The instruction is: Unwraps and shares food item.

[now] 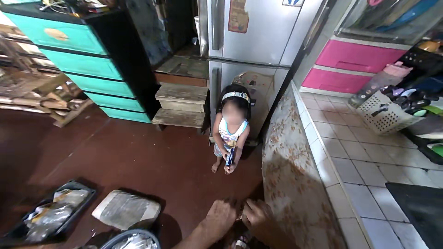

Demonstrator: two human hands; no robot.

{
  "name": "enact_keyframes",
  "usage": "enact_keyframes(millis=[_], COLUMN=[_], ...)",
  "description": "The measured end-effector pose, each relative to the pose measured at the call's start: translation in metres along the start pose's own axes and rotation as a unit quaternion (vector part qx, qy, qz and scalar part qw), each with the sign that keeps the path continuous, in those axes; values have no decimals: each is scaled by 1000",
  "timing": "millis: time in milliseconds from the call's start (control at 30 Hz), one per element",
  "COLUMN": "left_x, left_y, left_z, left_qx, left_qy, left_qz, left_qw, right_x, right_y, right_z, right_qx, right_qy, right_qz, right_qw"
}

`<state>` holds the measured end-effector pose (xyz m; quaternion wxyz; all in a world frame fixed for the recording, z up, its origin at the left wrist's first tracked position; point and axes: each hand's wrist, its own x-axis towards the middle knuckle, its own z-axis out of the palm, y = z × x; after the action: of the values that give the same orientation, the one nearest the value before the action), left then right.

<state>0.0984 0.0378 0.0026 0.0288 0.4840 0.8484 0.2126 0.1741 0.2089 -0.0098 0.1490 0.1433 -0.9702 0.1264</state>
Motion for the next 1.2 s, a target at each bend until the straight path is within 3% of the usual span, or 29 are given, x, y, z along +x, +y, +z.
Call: enact_keyframes(millis=[33,100,233,333,467,567,633,667,700,767,800,833,900,1000,1100,1200], left_x=[0,0,2,11,16,11,9,9,9,15,17,19,22,26,32,36], left_y=[2,1,5,5,7,5,0,-2,-6,-12,-15,-17,-21,-27,-29,-31], left_z=[-4,-2,7,2,-6,-21,-32,-36,-39,-46,-49,-51,-54,-54,-55,-57], left_qx=[-36,-62,-18,36,45,2,-72,-121,-166,-223,-239,-249,-263,-280,-288,-280], left_qy=[-61,-65,126,211,249,272,254,233,210,167,146,123,91,71,73,70], left_qz=[-28,-14,79,117,151,162,150,141,138,149,155,160,165,161,155,146], left_qw=[997,996,989,970,956,949,953,955,954,949,947,947,946,944,942,946], right_x=[-2,-1,8,12,20,11,3,0,0,5,7,8,10,14,18,21], right_y=[3,6,11,24,33,59,68,67,63,56,54,50,42,33,20,15], right_z=[5,9,-17,-19,-22,-26,-28,-26,-23,-24,-23,-24,-35,-52,-60,-63], right_qx=[-22,-24,108,159,214,222,264,318,404,582,642,679,708,680,586,510], right_qy=[33,69,36,86,105,47,33,49,81,113,117,113,80,26,58,49], right_qz=[-20,-12,160,224,375,517,540,545,553,556,545,527,481,370,272,205], right_qw=[999,997,981,958,896,826,798,774,725,582,526,498,511,632,761,834])
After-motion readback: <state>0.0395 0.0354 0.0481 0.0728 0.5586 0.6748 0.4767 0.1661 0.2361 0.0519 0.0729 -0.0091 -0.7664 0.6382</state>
